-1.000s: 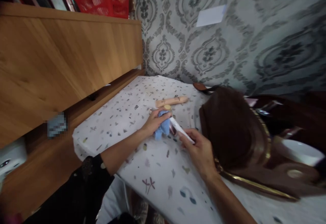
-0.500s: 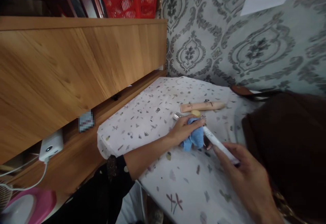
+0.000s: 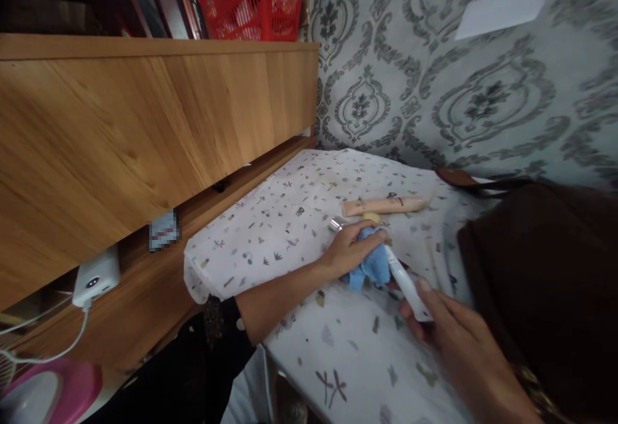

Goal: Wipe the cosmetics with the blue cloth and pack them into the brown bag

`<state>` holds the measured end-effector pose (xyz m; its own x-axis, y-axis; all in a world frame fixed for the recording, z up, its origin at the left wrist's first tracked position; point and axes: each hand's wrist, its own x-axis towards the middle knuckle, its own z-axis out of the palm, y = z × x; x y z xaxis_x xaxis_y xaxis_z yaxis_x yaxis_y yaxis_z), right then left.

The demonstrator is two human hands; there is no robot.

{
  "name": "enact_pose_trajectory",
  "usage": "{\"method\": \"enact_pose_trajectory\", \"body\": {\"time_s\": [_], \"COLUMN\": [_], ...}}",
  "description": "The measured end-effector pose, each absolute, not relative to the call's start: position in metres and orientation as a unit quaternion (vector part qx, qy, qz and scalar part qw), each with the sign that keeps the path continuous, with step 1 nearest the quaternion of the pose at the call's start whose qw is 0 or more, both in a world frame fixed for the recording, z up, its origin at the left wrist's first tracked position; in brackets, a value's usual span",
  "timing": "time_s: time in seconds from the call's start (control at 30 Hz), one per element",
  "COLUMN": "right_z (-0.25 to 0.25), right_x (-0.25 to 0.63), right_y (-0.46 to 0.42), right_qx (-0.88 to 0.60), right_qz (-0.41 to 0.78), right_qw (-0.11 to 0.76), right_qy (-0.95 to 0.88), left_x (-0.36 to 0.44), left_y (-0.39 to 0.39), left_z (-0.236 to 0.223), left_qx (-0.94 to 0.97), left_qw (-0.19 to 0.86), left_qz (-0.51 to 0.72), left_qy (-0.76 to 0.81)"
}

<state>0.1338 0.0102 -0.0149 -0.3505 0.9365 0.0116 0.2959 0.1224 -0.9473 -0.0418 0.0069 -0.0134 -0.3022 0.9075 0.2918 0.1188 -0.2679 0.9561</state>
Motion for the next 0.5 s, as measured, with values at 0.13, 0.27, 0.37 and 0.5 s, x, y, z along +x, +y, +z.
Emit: {"method": "enact_pose_trajectory", "body": {"time_s": [0.13,0.27,0.37,0.5], "right_z": [-0.0119,-0.0168,-0.0185,-0.0163], "right_x": [0.1347,0.1382,0.1406,0.1412], "right_y": [0.0087,0.0090,0.0095,0.0098], "right_qx": [-0.427,-0.390,-0.383,-0.377], "right_qz": [0.484,0.401,0.386,0.444], "right_qw": [0.334,0.390,0.389,0.382], "right_qy": [-0.687,-0.732,-0.744,-0.717], "left_x": [-0.0436,-0.0431,-0.0423,-0.0415], "left_y": [0.0113,0.0124,0.0117,0.0084], "left_z": [-0.0177,-0.0194,-0.0196,-0.0160], "left_qx": [0.488,0.479,0.473,0.485], "left_qw": [0.301,0.286,0.282,0.292], "left_qz": [0.622,0.618,0.618,0.614], "left_qy": [0.533,0.554,0.561,0.551]}}
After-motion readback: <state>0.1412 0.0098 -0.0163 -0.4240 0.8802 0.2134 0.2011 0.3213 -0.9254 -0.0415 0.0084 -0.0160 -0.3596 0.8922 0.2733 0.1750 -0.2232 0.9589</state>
